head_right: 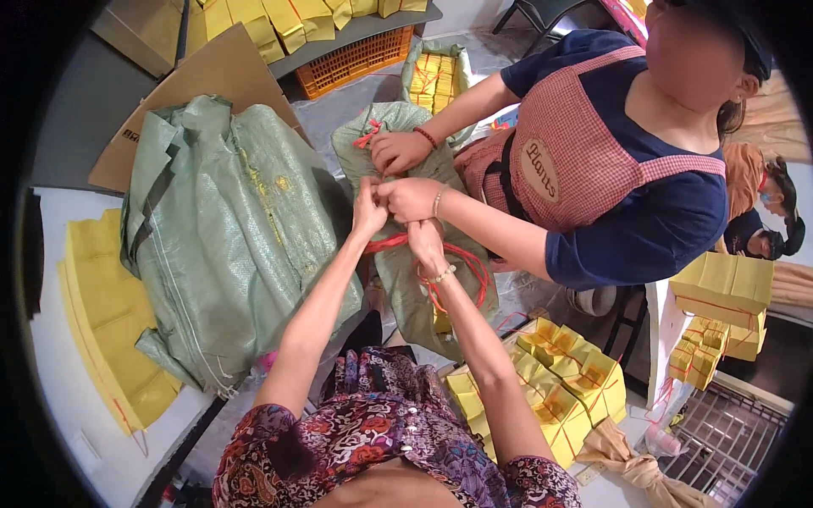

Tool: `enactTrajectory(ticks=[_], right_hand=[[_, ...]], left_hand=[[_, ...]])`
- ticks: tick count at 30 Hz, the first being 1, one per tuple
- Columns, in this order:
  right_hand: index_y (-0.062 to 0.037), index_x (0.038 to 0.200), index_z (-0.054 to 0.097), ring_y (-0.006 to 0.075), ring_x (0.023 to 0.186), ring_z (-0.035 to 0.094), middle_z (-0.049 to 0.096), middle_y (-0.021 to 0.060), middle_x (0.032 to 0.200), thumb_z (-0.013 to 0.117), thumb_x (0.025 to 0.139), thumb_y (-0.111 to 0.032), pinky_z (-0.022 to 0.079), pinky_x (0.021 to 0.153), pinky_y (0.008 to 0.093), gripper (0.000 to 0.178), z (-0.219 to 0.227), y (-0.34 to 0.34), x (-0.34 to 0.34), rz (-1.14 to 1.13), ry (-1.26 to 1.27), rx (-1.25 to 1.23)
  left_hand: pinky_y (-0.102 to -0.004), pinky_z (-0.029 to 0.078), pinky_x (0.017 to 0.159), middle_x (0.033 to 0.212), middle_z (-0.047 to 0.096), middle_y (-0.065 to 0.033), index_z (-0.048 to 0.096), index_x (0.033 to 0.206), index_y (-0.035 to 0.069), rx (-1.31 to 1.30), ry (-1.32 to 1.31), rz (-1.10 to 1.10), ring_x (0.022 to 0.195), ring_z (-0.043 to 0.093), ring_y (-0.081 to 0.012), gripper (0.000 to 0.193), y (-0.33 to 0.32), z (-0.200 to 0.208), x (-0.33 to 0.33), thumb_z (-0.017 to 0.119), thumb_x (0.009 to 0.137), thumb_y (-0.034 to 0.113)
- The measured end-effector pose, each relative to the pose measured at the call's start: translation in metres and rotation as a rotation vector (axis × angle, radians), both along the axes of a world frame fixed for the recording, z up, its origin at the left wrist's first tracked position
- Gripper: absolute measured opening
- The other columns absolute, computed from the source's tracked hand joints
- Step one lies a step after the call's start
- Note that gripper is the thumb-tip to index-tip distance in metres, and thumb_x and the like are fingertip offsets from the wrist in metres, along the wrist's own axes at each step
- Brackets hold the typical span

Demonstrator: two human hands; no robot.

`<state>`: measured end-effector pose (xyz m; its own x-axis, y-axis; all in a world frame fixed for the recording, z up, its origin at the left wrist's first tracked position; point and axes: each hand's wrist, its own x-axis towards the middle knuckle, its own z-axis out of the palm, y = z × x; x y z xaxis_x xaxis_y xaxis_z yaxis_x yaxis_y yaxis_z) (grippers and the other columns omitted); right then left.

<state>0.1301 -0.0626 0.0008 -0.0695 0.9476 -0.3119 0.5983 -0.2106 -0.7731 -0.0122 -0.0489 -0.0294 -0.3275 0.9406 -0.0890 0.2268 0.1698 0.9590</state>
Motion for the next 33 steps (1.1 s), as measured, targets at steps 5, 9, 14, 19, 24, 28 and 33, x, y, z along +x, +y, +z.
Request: enactTrajectory(ticks=[5,9,14,19,24,28,33], right_hand=[[0.0026,0.084,0.060,0.0276,0.070,0.060,0.061,0.0163,0.072,0.045,0.089,-0.025,0.046,0.068,0.0400,0.032,0.005,-0.011,0.012,0.163,-0.142,0.076],[0.0018,0.089,0.058,0.0274,0.073,0.059,0.059,0.0170,0.075,0.044,0.089,-0.024,0.045,0.069,0.0395,0.029,0.001,-0.015,0.027,0.235,-0.134,0.107],[0.0003,0.089,0.054,0.0201,0.071,0.054,0.055,0.0117,0.074,0.043,0.092,-0.022,0.044,0.067,0.0360,0.025,0.000,-0.011,0.029,0.250,0.098,0.053],[0.0013,0.080,0.057,0.0230,0.064,0.055,0.056,0.0121,0.066,0.045,0.092,-0.024,0.043,0.061,0.0367,0.030,0.017,-0.030,0.035,0.152,0.135,0.071],[-0.0029,0.089,0.059,0.0084,0.054,0.045,0.048,-0.0009,0.060,0.045,0.096,-0.025,0.036,0.049,0.0262,0.027,0.017,-0.022,0.012,-0.024,0.429,-0.129],[-0.0097,0.103,0.057,0.0039,0.052,0.037,0.045,-0.0043,0.065,0.045,0.095,-0.028,0.028,0.046,0.0183,0.023,0.032,0.001,0.019,0.040,0.444,-0.504],[-0.0157,0.108,0.054,0.0028,0.058,0.038,0.051,-0.0075,0.084,0.041,0.096,-0.031,0.031,0.052,0.0174,0.023,-0.021,0.010,0.047,-0.048,0.724,-0.434]], left_hand=[[-0.0324,0.047,0.059,0.072,0.061,-0.0121,0.043,0.095,0.002,-0.054,-0.017,-0.055,0.066,0.061,-0.0198,0.010,0.017,-0.006,-0.001,0.047,0.091,0.010],[-0.0331,0.048,0.057,0.070,0.060,-0.0124,0.043,0.094,0.002,-0.112,-0.194,-0.052,0.061,0.061,-0.0192,0.010,0.020,-0.005,0.014,0.048,0.090,0.010],[-0.0371,0.048,0.057,0.067,0.061,-0.0137,0.044,0.094,0.003,-0.121,0.115,-0.053,0.060,0.062,-0.0239,0.016,0.036,-0.014,0.012,0.052,0.087,0.016],[-0.0420,0.047,0.057,0.065,0.062,-0.0134,0.045,0.101,0.005,-0.186,0.271,-0.068,0.060,0.062,-0.0305,0.032,0.027,0.023,0.023,0.058,0.084,0.027],[-0.0369,0.047,0.055,0.065,0.062,-0.0107,0.042,0.110,0.003,-0.131,0.120,0.015,0.060,0.062,-0.0233,0.040,0.016,0.017,0.009,0.063,0.081,0.022],[-0.0335,0.047,0.057,0.067,0.062,-0.0105,0.048,0.104,0.002,-0.113,0.058,0.213,0.061,0.062,-0.0191,0.032,-0.008,0.016,0.014,0.064,0.081,0.017],[-0.0296,0.048,0.061,0.073,0.064,-0.0112,0.062,0.088,0.002,-0.254,0.036,0.054,0.065,0.063,-0.0176,0.030,-0.014,0.012,0.039,0.057,0.087,0.032]])
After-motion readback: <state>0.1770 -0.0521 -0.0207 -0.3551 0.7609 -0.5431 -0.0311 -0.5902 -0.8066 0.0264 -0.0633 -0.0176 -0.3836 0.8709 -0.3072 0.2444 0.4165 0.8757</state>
